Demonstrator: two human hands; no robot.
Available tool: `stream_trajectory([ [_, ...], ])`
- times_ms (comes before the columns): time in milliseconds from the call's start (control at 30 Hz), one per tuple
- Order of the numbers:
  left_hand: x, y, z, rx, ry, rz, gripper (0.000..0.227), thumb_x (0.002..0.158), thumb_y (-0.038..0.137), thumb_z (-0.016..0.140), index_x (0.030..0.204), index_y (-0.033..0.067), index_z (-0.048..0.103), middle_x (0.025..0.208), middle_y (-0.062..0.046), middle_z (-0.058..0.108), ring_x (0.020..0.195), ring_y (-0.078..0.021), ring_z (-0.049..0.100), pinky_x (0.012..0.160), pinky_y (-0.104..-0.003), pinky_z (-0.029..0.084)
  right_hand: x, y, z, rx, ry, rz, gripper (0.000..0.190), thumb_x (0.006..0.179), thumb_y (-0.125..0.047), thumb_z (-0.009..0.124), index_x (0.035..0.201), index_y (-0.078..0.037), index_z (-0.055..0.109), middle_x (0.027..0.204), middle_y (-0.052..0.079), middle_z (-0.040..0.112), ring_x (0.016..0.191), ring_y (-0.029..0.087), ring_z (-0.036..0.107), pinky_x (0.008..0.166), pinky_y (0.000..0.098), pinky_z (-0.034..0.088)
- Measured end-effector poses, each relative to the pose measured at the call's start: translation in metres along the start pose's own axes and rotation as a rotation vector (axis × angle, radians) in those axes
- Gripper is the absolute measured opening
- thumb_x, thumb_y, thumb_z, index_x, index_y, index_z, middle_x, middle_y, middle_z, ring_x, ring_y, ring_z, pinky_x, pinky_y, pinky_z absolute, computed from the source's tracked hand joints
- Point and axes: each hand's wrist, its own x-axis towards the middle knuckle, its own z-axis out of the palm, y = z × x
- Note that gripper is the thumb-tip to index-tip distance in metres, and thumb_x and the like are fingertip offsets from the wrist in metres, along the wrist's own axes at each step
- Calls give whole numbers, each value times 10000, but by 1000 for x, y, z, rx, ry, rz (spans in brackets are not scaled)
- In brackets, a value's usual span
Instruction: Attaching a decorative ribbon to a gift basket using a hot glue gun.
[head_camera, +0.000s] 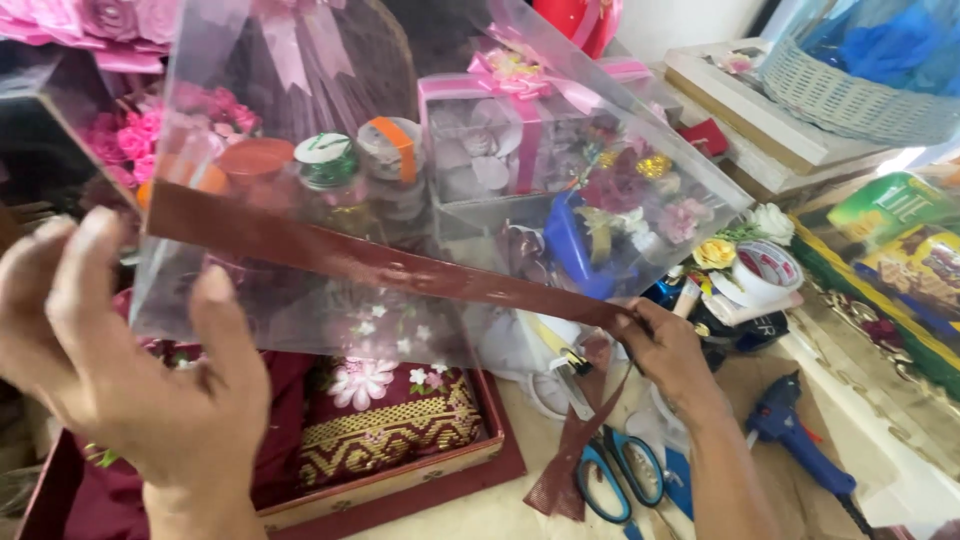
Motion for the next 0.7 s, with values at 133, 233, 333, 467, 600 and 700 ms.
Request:
stream_trajectory([
  [133, 2, -16, -5, -19, -174, -100, 540, 1220, 281, 454, 1521, -165, 506, 1506, -371, 436, 1383, -540, 510, 1117, -649, 535, -1, -12, 1, -32, -35, 89, 402, 996, -281, 523, 1351, -204, 697, 1281, 2, 753, 1158, 134, 667, 953, 316, 451],
  [233, -5, -25, 1, -47, -264, -189, 553, 1213, 341, 388, 1551, -92, 455, 1502, -362, 517, 1348, -530, 548, 1045, -625, 491, -1, -5, 5, -136, -17, 69, 406, 1011, -258, 495, 1366, -213, 685, 1245, 13, 763, 1103, 181, 687, 888, 336, 458],
  [333, -6, -32, 2, -110, -255, -218, 498, 1219, 293, 412, 1567, -63, 407, 1454, -325, 571, 1301, -481, 583, 1030, -567, 491, -8, -14, 5, -243, 12, -11, 405, 1008, -266, 480, 1352, -204, 685, 1274, 11, 747, 1117, 245, 700, 886, 385, 471],
  [467, -4, -42, 2, -168, -188, -250, 548, 1208, 371, 424, 1542, -64, 433, 1430, -308, 580, 1271, -445, 618, 1040, -544, 507, -15, -2, 6, -361, 61, -92, 333, 1057, -267, 451, 796, -86, 549, 756, 74, 611, 684, 277, 544, 676, 420, 354],
  [600, 7, -60, 8, -151, -155, -233, 557, 1222, 420, 400, 1530, -42, 445, 1394, -306, 611, 1191, -413, 649, 985, -516, 550, -37, -21, 5, -389, 88, -30, 338, 1042, -323, 463, 802, -108, 564, 716, 87, 607, 691, 294, 565, 676, 415, 376],
  [700, 22, -74, 12, -162, -165, -208, 529, 1250, 365, 426, 1514, -92, 447, 1258, -279, 627, 1075, -335, 626, 883, -455, 572, -59, -30, 5, -427, 107, -75, 310, 1053, -321, 441, 845, -154, 599, 697, 25, 586, 656, 225, 555, 667, 376, 388],
])
